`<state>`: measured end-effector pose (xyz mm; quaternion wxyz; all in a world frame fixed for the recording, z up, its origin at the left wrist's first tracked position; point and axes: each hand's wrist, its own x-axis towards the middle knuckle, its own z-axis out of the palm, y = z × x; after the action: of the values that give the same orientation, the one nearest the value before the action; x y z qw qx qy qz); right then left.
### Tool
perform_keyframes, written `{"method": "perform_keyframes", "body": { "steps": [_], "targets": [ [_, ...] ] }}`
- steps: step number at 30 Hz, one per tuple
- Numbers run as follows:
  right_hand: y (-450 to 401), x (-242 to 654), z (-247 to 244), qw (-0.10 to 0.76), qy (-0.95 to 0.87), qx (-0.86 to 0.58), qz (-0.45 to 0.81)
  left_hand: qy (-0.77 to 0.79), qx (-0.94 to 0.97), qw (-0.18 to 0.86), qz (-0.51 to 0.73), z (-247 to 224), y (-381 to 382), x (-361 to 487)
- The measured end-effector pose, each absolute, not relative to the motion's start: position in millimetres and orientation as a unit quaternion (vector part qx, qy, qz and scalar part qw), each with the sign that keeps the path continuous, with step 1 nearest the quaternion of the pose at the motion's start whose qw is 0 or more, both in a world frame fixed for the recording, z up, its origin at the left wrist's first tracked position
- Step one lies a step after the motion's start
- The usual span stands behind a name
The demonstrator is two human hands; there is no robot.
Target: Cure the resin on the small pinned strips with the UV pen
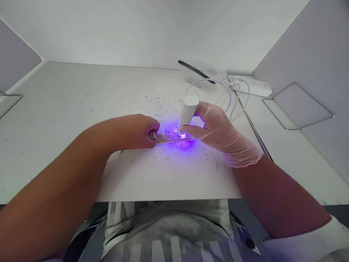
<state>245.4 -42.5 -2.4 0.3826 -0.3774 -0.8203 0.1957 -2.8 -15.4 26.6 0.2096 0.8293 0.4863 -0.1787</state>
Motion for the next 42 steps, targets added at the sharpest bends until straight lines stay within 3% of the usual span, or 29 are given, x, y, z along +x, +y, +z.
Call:
{"method": "perform_keyframes", "body": {
  "steps": [42],
  "targets": [
    [-41.6, 245.5, -2.4, 0.38, -0.824, -0.378, 0.187, 0.487, 0.828, 0.219, -0.174, 27.3, -15.4, -2.5]
  ]
}}
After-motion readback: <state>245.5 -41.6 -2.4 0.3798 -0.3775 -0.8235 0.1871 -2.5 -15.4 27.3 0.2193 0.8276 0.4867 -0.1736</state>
